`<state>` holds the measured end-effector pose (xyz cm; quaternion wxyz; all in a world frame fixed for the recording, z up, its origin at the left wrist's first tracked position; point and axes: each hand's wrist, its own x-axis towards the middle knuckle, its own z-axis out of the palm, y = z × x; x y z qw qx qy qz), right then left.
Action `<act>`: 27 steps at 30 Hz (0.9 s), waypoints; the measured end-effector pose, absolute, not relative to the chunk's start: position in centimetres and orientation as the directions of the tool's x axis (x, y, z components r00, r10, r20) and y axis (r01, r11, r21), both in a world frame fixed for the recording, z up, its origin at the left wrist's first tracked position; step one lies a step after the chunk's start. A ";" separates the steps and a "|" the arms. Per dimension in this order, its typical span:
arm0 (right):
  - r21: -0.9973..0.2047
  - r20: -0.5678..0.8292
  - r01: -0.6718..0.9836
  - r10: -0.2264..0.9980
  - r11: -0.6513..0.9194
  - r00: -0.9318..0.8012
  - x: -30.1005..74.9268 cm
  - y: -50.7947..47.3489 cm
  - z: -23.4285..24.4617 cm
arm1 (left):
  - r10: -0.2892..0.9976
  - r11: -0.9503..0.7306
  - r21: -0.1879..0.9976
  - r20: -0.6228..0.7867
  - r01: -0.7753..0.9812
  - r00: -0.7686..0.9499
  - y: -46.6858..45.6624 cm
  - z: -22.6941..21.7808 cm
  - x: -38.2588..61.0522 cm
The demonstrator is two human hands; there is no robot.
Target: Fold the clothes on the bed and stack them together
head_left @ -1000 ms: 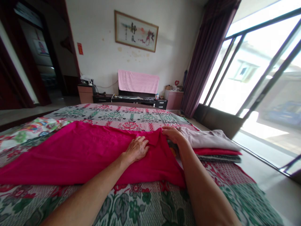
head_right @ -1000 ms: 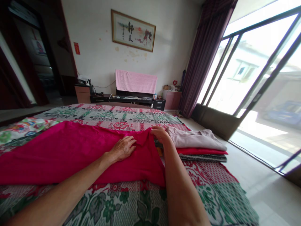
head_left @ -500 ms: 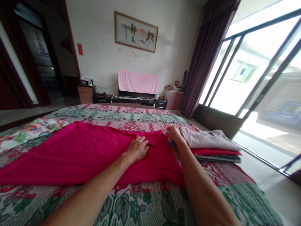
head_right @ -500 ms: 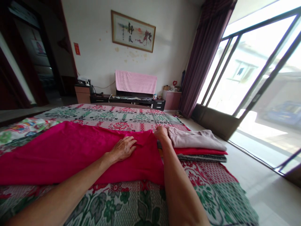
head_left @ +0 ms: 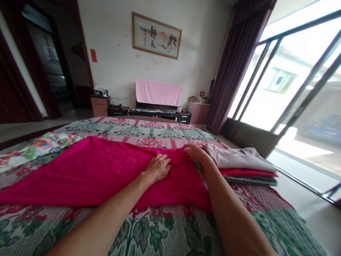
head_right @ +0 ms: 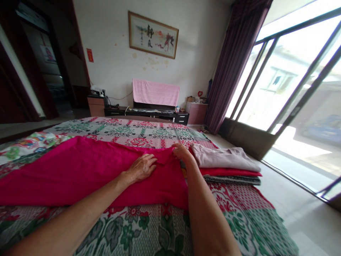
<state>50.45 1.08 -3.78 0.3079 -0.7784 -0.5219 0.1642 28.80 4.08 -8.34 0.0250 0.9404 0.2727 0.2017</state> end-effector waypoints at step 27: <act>-0.146 0.166 0.983 0.977 -0.113 0.137 33.8 5.9 -3.8 | 0.943 -0.275 0.207 0.247 0.939 0.222 10.9 -6.8 18.2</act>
